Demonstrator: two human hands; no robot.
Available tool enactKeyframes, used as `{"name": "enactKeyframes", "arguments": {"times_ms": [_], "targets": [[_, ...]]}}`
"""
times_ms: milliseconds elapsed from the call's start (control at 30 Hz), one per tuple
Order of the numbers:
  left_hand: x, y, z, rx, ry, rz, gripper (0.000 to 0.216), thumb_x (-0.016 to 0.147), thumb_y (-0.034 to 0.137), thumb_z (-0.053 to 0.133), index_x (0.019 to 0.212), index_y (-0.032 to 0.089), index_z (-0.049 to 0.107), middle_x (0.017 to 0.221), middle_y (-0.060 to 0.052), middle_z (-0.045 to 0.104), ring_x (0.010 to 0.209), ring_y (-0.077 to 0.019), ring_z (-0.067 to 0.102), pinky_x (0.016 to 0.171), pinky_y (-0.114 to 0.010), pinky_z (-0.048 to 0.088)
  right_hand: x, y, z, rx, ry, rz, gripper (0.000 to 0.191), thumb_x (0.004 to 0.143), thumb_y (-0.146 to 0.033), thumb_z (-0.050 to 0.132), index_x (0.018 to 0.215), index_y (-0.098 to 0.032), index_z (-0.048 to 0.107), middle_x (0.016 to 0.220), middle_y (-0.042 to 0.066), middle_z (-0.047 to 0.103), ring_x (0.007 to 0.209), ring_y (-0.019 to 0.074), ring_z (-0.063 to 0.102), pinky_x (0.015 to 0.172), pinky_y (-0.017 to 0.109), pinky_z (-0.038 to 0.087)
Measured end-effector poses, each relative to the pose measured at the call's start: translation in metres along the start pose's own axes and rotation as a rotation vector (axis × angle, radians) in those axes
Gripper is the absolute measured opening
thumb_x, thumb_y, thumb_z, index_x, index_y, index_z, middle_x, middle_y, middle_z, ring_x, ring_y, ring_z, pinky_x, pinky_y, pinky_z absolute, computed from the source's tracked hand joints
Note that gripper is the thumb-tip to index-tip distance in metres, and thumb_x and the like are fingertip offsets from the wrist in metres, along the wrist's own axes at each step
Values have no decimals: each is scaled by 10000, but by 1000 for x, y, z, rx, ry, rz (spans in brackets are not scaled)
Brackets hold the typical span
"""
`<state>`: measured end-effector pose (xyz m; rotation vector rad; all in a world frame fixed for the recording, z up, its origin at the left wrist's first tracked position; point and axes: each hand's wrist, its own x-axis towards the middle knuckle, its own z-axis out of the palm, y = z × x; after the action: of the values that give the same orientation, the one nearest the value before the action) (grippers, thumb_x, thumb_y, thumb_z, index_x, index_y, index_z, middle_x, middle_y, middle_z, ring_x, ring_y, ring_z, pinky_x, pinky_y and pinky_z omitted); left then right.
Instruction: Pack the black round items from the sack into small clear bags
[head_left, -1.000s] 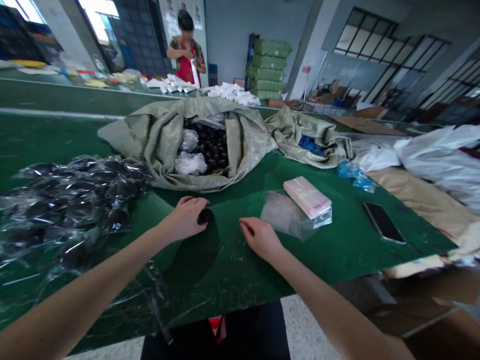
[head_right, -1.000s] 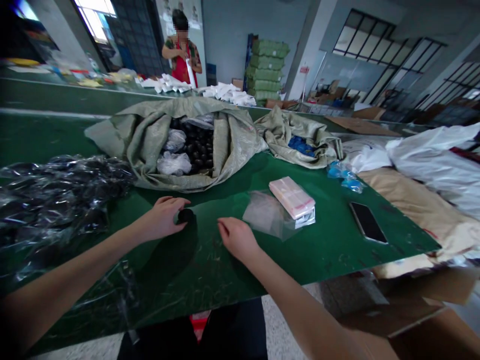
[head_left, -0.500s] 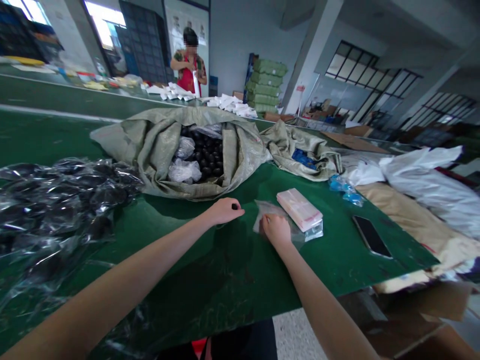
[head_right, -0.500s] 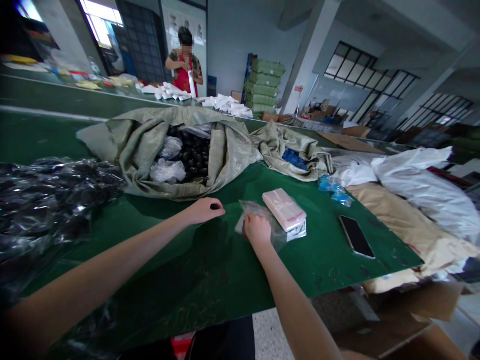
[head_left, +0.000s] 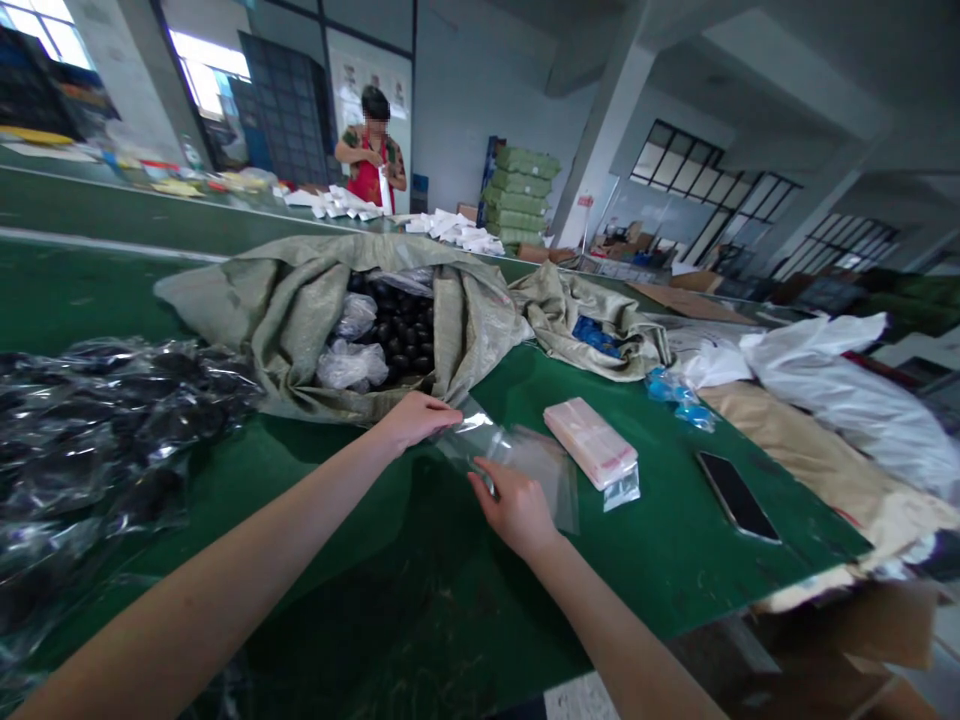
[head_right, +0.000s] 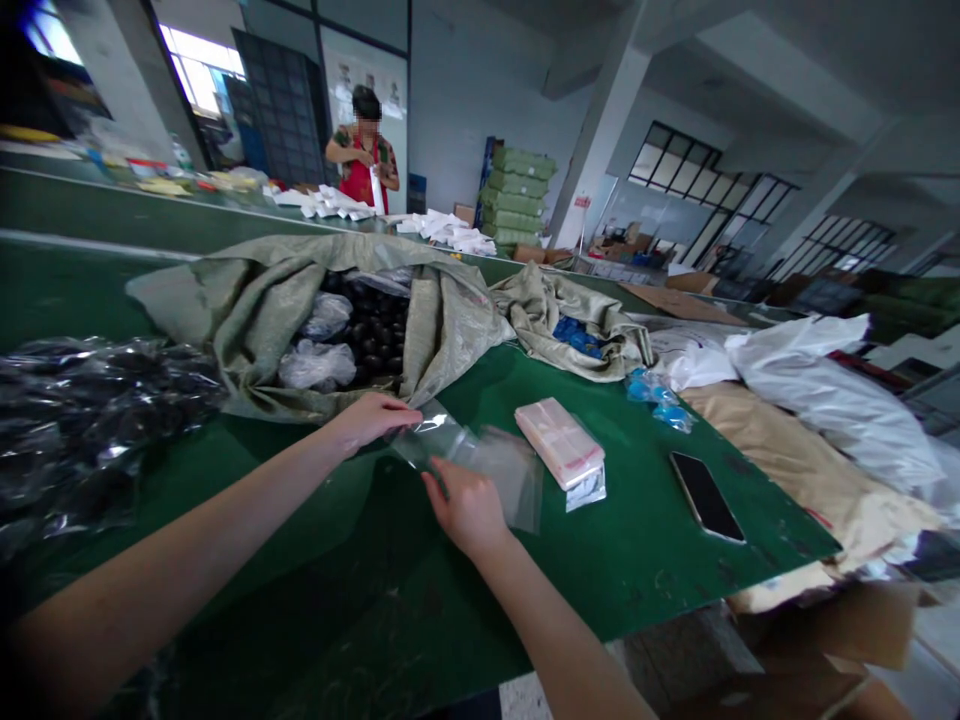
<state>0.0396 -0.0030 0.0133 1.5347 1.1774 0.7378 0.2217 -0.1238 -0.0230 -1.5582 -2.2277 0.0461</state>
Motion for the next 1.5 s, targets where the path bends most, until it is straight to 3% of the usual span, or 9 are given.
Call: {"name": "enactKeyframes", "arguments": {"times_ms": [100,233,400,500,700,867,1000,1267,1500], "targets": [[-15,0,-27,32,127,77,404,675,503,702,855,149,776,647,-11,666,567,-121,528,539,-236,365,6,-15,3,-53,-86,139,406,991,-428,381,1184,-158,615,981,111,731,867,205,706,761,284,513],[-29,-7,-52,90,130,81,444,695,557,675,860,157,776,676,-16,685,584,-133,546,545,-238,372,17,-20,7,-230,-148,293,477,1000,-426,315,1355,-160,493,960,139,731,838,256,715,701,337,518],[-38,-11,-64,179,171,72,438,754,548,603,759,138,756,625,-13,657,538,-121,496,529,-247,342,29,-12,5,-377,-257,401,375,971,-350,380,941,-136,686,847,153,722,777,283,711,646,333,490],[-42,-7,-69,319,252,129,461,811,534,534,708,136,740,584,-14,632,537,-129,490,534,-260,329,41,-22,-1,-281,-110,353,285,952,-302,430,970,-147,668,828,114,713,729,220,690,626,279,442],[-46,0,-69,365,211,303,467,893,478,425,817,159,757,761,-35,713,665,-158,591,635,-263,418,86,-70,0,250,154,252,449,841,-574,562,964,-155,669,555,-20,552,528,146,529,543,253,345],[-49,2,-71,445,196,339,450,917,448,405,811,174,746,863,-44,719,785,-175,619,725,-270,441,108,-80,9,390,189,277,221,826,-373,585,762,-175,659,504,-44,474,499,123,445,528,246,299],[-49,3,-72,461,155,338,438,928,422,383,844,174,735,915,-49,708,844,-181,613,785,-281,434,112,-78,10,504,194,251,205,816,-356,582,760,-171,653,492,-61,437,477,110,411,512,241,285],[-52,9,-78,329,161,273,486,923,471,374,767,143,697,775,-42,657,683,-153,543,643,-277,388,133,-79,1,545,127,193,327,801,-471,614,789,-157,708,529,-37,509,497,111,441,515,243,311],[-54,11,-77,257,165,227,504,911,529,390,735,148,669,688,-17,606,609,-129,483,579,-260,355,139,-74,0,503,136,146,217,849,-318,556,819,-154,695,628,-2,607,570,123,515,575,246,345]]}}
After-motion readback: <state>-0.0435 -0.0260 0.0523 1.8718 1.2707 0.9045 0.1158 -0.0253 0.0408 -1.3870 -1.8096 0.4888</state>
